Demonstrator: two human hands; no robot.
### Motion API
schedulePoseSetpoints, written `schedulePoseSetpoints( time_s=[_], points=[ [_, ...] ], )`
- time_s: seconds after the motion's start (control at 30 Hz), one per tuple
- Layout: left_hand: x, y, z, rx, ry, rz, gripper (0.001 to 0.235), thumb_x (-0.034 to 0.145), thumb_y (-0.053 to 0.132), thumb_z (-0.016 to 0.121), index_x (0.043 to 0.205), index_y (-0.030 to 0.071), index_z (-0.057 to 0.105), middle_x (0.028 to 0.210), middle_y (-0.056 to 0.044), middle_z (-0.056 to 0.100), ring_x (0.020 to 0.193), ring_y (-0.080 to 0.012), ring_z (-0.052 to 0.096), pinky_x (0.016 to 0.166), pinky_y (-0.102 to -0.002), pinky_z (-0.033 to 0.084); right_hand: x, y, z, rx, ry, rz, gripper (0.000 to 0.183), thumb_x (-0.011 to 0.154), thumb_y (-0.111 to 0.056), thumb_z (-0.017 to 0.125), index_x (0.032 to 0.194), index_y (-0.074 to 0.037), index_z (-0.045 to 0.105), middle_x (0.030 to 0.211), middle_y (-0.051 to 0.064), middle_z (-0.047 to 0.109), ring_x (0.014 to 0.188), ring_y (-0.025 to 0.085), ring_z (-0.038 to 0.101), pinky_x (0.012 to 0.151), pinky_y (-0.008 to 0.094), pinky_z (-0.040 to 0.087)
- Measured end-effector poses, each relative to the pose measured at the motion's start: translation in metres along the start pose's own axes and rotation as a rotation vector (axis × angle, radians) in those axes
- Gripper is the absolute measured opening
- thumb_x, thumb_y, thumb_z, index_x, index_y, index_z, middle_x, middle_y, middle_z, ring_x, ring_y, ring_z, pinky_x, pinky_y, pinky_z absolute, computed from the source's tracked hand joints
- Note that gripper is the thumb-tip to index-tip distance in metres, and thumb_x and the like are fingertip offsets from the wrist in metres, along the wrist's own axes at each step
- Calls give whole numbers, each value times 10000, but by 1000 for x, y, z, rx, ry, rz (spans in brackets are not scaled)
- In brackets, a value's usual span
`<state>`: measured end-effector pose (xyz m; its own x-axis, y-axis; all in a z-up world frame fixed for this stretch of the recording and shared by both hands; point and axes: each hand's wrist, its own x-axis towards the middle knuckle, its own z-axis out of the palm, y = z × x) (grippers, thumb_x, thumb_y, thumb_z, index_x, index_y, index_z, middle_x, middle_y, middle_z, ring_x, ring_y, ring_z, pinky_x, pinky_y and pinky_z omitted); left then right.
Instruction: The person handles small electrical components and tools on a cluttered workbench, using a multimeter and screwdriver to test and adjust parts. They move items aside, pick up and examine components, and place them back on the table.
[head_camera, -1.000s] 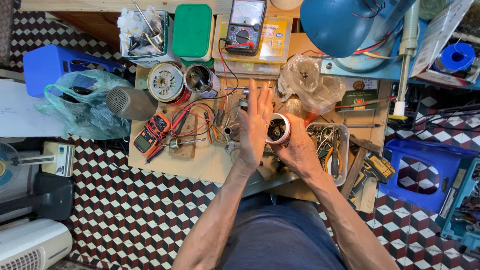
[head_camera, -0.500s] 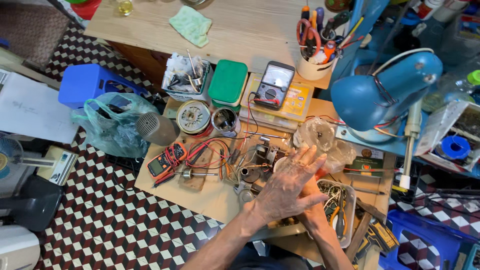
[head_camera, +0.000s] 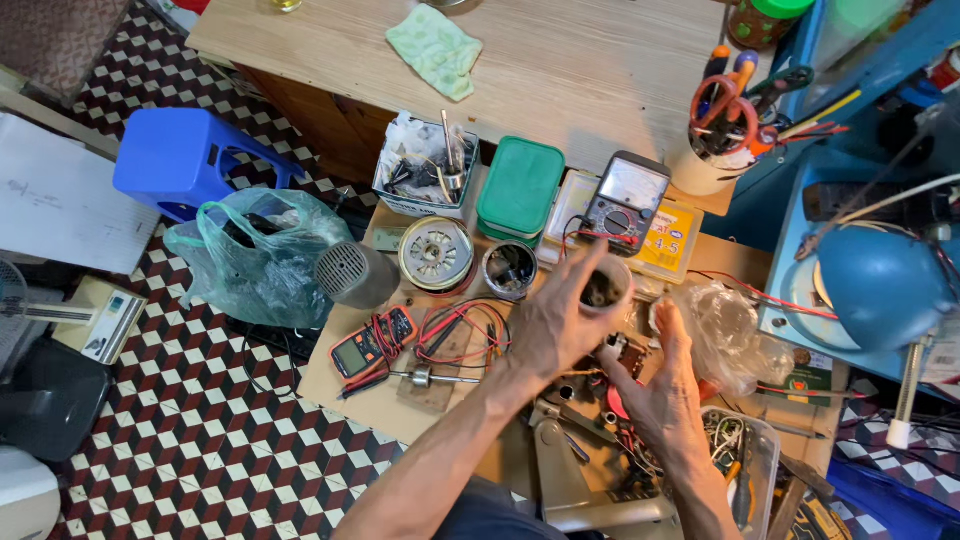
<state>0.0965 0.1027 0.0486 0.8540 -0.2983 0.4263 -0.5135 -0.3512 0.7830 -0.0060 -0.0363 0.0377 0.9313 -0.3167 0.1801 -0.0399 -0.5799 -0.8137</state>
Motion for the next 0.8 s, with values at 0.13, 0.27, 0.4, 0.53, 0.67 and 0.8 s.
schedulePoseSetpoints(
  time_s=[0.13, 0.27, 0.4, 0.53, 0.67, 0.8],
  points=[
    [69, -94, -1, 85, 63, -44, 806, 852, 298, 840, 1504, 72, 423, 1425, -176, 555, 1239, -352, 634, 966, -415, 576, -1, -19, 12, -21, 88, 180, 948, 798, -131, 808, 1566, 19, 273, 1539, 251, 453, 1416, 324, 474, 1145, 412, 385],
    [106, -159, 15, 101, 19, -133, 818, 836, 291, 832, 1514, 83, 424, 1464, -159, 548, 1263, -340, 618, 990, -413, 567, -15, -25, 25, -89, 66, 334, 885, 838, -177, 769, 1563, 15, 300, 1508, 232, 499, 1392, 290, 509, 1117, 398, 409],
    [109, -186, 21, 69, 65, -10, 898, 795, 312, 837, 1515, 37, 375, 1458, -239, 508, 1298, -396, 547, 1020, -440, 524, -20, -24, 37, -116, 22, 359, 846, 842, -176, 753, 1550, 17, 334, 1489, 231, 521, 1363, 285, 538, 1086, 392, 431],
    [92, -209, 5, 75, 238, -20, 828, 888, 385, 804, 1494, -9, 401, 1376, -253, 563, 1256, -373, 572, 1023, -459, 489, -27, -26, 37, -121, 62, 438, 822, 816, -146, 752, 1533, -13, 372, 1453, 205, 558, 1339, 262, 564, 903, 396, 497],
    [110, -269, -44, -8, 354, -462, 492, 978, 403, 662, 1325, 53, 647, 1173, -114, 660, 963, -234, 671, 870, -379, 544, -35, -22, 27, -116, 137, 338, 790, 837, -66, 746, 1536, 8, 385, 1463, 229, 537, 1351, 282, 565, 1101, 406, 468],
    [146, -318, -67, 66, 142, -459, 437, 901, 400, 755, 1136, 34, 710, 939, -140, 729, 780, -250, 704, 733, -394, 540, -45, -21, 26, -142, 167, 435, 770, 835, -31, 748, 1520, 11, 398, 1476, 235, 529, 1354, 293, 553, 1094, 420, 466]
  ],
)
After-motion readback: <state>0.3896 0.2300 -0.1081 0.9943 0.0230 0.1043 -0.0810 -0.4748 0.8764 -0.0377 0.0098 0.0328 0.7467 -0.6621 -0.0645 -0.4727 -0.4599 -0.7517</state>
